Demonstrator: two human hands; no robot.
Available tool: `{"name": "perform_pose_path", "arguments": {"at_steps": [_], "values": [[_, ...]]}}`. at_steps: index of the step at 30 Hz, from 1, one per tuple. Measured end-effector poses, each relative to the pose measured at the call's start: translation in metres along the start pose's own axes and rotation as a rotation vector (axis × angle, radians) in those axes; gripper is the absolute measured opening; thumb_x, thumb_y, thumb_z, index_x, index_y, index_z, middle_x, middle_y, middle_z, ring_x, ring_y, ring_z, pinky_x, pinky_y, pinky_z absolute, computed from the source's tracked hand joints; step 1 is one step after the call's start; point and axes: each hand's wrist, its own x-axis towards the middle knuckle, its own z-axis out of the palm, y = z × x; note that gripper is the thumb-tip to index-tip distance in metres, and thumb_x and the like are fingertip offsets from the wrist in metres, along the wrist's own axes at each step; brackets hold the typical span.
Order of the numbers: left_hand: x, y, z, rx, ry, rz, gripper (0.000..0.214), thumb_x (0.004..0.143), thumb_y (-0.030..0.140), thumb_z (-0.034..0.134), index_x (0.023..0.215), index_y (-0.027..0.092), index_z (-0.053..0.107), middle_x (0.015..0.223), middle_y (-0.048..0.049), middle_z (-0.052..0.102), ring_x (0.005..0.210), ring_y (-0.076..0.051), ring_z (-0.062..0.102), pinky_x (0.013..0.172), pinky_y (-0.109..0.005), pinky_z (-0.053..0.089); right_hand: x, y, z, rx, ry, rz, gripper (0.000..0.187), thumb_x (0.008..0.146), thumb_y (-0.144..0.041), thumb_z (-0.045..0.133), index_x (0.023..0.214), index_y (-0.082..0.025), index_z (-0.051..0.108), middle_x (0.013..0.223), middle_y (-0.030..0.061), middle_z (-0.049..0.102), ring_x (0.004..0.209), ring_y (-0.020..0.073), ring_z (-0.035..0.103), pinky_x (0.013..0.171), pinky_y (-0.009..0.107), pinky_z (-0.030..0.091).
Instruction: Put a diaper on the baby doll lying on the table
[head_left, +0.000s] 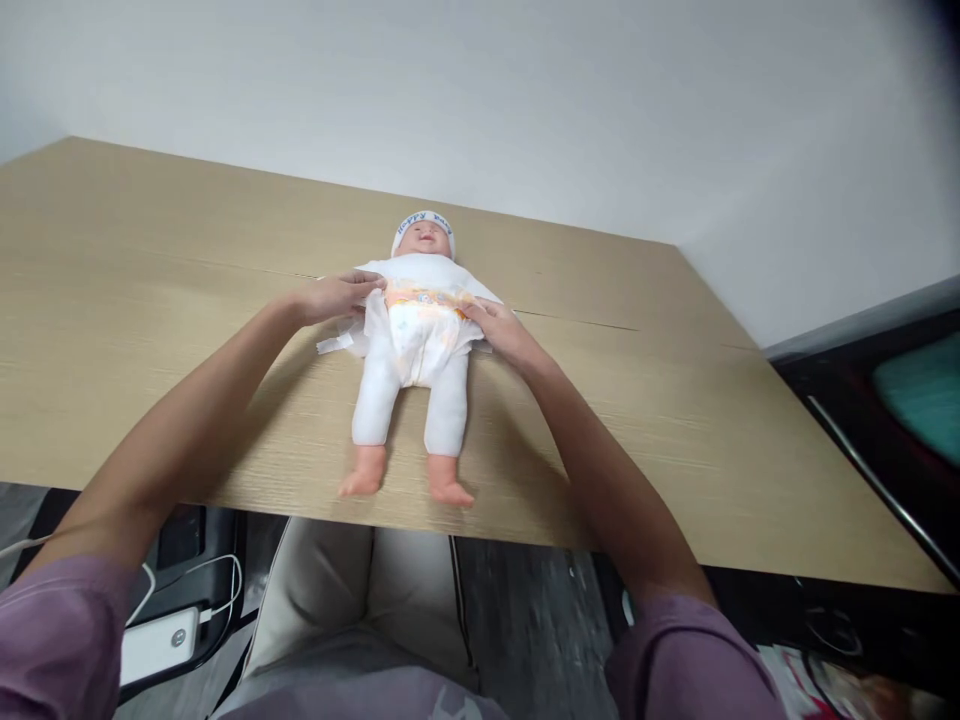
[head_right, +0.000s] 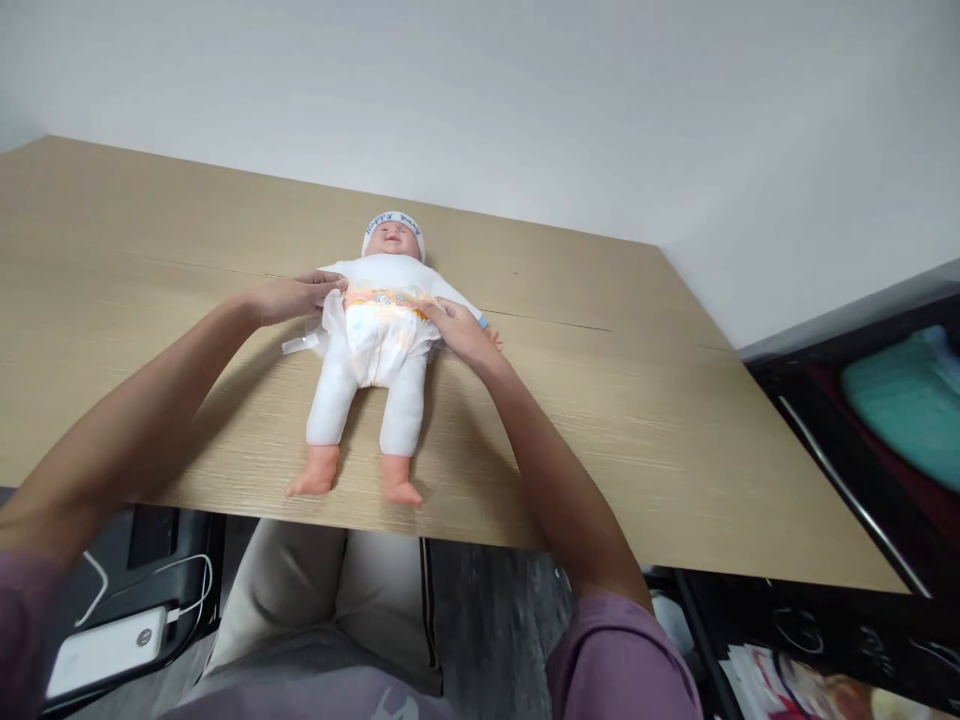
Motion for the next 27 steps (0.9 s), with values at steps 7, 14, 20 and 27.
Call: {"name": "perform_pose_path", "arguments": {"at_steps": [7,14,20,27], "values": [[-0.006,0.036,0.012,0.48,0.39,0.22,0.021,0.103,0.037,0.064,0.111,0.022,0.075,0.122,-0.012,0.079,0.111,-0.03,0.07,0.106,-0.049,0.056,-0.044,0.009,-0.01,-0.314,0.227,-0.089,0.038,0.106,-0.061,0.061,0.101,-0.025,0.073,0.096,0.0071,0.082,0.089,0.027,0.073,0.095,0.044,0.06],[-0.004,0.055,0.104,0.918,0.227,0.592,0.035,0.109,0.05,0.061,0.123,0.022,0.078,0.14,-0.0167,0.074,0.138,-0.041,0.059,0.122,-0.061,0.044,-0.067,0.039,-0.008,-0.478,0.328,-0.036,0.03,0.093,-0.054,0.077,0.093,-0.027,0.064,0.093,0.0061,0.072,0.092,0.0287,0.068,0.1,0.047,0.056],[0.002,0.042,0.123,1.022,0.259,0.471,0.05,0.099,0.062,0.075,0.131,0.024,0.079,0.153,-0.0173,0.069,0.147,-0.049,0.049,0.117,-0.067,0.044,-0.06,0.039,-0.012,-0.422,0.32,0.129,0.042,0.084,-0.06,0.087,0.098,-0.028,0.065,0.082,-0.0019,0.065,0.083,0.0263,0.066,0.085,0.041,0.053],[0.001,0.041,0.121,1.044,0.282,0.457,0.047,0.093,0.052,0.082,0.133,0.029,0.081,0.153,-0.0135,0.069,0.145,-0.049,0.05,0.116,-0.068,0.046,-0.065,0.029,-0.017,-0.411,0.182,0.202,0.038,0.085,-0.062,0.088,0.083,-0.027,0.073,0.081,0.0003,0.069,0.085,0.0263,0.065,0.087,0.041,0.051]]}}
